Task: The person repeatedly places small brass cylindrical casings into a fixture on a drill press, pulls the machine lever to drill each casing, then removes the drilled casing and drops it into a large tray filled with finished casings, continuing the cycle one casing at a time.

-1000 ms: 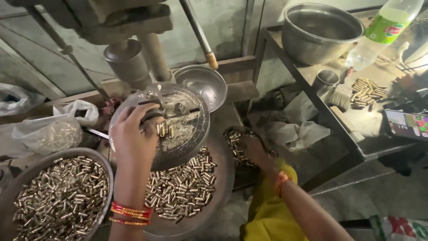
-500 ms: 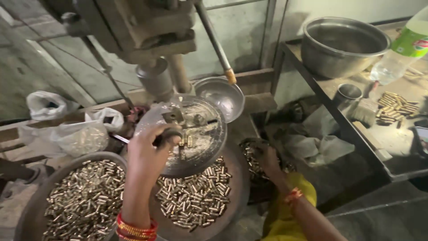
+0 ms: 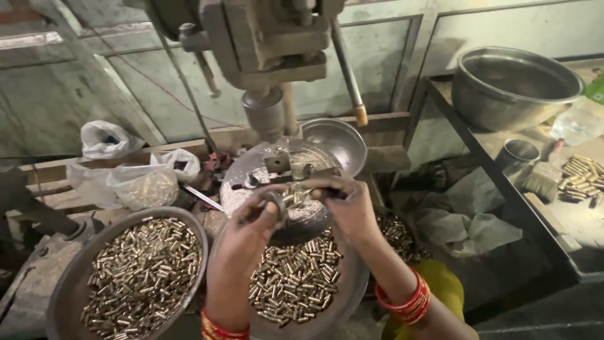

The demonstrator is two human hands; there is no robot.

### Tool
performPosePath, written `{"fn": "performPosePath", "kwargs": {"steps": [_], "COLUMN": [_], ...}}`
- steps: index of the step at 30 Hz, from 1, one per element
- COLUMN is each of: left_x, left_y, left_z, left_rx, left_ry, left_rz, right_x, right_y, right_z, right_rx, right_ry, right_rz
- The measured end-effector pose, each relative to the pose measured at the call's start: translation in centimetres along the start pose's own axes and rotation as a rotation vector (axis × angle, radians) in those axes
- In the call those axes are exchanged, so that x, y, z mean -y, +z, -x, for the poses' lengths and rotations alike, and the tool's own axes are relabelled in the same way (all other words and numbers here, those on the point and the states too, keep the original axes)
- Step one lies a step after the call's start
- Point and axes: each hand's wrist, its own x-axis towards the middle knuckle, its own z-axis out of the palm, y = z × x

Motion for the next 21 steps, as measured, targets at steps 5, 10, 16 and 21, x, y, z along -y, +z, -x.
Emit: {"fn": "performPosePath", "kwargs": {"steps": [5, 10, 16, 21], "left_x": [1.5, 1.8, -2.7, -2.8], "left_y": [0.6, 0.5, 3.0, 4.8], "left_z": [-0.1, -1.1, -1.6, -1.4], "left_rx": [-0.016, -0.09, -0.388, -0.364], "left_ry": [-0.097, -0.019, 0.441, 0.743], "left_rz": [0.348, 0.231, -0.738, -1.052], "right_x": [0.9, 4.1, 2.9, 3.1], "right_y": [1.5, 2.0, 0.9, -0.5], "right_z": [0.2, 0.3, 0.9, 1.0], "right_rx": [0.028, -0.02, -0.051, -0.021], "right_ry": [-0.079, -0.047, -0.117, -0.195], "right_rz": [0.035, 0.062, 0.165, 0.172]}}
